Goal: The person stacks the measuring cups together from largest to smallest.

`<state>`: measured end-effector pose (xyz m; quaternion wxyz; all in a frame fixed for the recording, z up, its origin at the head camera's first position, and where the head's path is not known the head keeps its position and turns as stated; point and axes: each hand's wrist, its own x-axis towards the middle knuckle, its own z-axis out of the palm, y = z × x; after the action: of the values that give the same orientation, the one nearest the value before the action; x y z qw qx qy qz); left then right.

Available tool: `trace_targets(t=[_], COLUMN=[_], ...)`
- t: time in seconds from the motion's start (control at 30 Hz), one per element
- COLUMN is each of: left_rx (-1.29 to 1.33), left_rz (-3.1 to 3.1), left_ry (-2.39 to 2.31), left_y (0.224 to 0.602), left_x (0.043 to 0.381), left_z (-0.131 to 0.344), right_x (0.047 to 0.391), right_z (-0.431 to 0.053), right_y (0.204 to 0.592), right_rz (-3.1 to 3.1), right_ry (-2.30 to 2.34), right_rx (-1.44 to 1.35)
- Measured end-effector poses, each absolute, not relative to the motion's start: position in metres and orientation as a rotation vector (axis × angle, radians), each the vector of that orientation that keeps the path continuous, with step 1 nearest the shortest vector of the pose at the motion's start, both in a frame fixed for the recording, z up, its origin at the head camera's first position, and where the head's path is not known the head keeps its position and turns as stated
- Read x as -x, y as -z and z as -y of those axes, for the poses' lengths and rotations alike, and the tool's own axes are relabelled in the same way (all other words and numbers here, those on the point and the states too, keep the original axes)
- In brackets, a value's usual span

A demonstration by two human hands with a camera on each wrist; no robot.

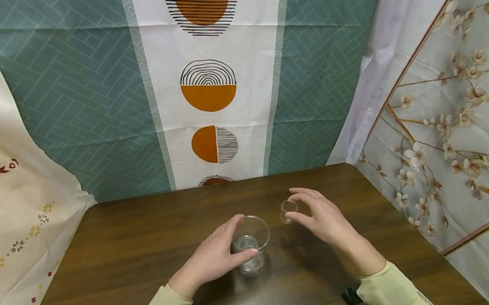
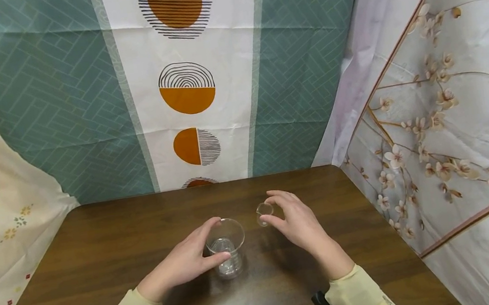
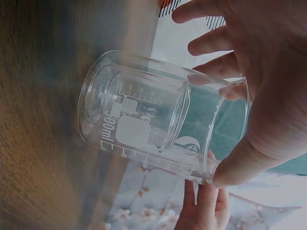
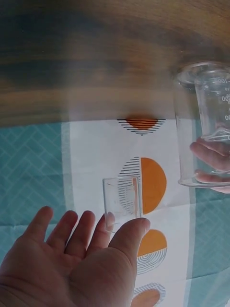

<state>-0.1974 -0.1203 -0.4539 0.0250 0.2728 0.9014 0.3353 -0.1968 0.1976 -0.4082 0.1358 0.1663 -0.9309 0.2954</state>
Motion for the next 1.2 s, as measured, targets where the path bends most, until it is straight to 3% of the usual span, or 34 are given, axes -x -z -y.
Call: trace_targets(t=[1.2], left_rx=[-0.845], left_rz=[-2.778], left_ry=[-1.041], left_y=[0.453], left_x=[0.198], left_z=[0.12], right_x=[0.185], right_z=[-0.162], right_y=[0.393], right_rz=[2.657], right_ry=[-0.934], right_rx=[-0.676])
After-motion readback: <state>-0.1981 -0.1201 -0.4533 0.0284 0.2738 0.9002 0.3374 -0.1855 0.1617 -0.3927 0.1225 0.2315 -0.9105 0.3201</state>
